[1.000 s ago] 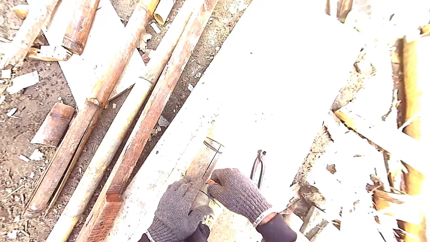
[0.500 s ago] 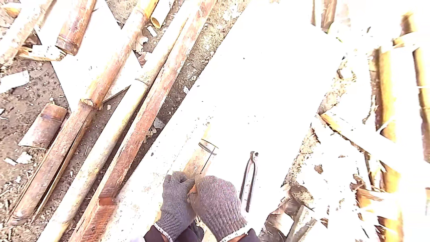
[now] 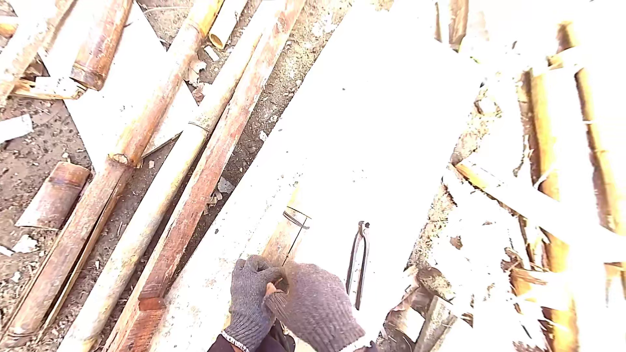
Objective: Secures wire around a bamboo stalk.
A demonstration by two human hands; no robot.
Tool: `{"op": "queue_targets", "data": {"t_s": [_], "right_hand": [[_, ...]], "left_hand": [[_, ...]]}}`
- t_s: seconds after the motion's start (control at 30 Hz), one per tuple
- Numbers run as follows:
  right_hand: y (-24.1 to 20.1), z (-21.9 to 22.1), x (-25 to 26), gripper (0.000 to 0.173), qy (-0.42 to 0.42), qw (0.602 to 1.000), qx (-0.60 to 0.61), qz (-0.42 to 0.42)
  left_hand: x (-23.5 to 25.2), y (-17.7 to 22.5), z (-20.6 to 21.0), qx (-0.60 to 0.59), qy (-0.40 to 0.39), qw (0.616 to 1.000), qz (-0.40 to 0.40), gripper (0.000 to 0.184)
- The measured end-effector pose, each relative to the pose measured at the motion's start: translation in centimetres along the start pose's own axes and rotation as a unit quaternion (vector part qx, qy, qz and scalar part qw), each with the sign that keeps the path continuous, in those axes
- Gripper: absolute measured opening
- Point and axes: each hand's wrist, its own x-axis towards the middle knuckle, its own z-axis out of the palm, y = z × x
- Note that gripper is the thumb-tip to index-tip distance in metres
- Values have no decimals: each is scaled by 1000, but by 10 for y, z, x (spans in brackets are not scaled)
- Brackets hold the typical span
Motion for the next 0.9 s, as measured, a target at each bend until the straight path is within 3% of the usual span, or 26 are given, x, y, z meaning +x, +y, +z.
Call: {"op": "queue_targets", "data": {"t_s": [0.03, 0.07, 0.13, 0.27, 0.4, 0.53, 0.73, 0.9], "right_hand": [[32, 33, 29, 58, 80, 996, 14, -31], [55, 48, 47, 60, 90, 994, 46, -52], [90, 51, 61, 63, 56, 986, 128, -91], [129, 62, 70, 68, 152, 967, 172, -108], [129, 83, 86, 40, 88, 963, 209, -148], [125, 99, 102, 29, 111, 947, 247, -170], [132, 118, 112, 26, 111, 906, 372, -171], [124, 138, 118, 25, 168, 897, 392, -117]], "left_hand": [[1, -1, 0, 1, -3, 1000, -2, 18], [2, -1, 0, 2, -9, 1000, -10, 17], [4, 1, -1, 2, -29, 999, -40, 16], [8, -1, -4, -4, -66, 995, -71, 26], [9, -6, -4, -4, -70, 996, -48, 22], [11, -11, -8, -21, -86, 995, -46, 16], [15, -13, -19, -67, -126, 988, -66, 17], [13, -16, -17, 2, -77, 997, -9, 25]]}}
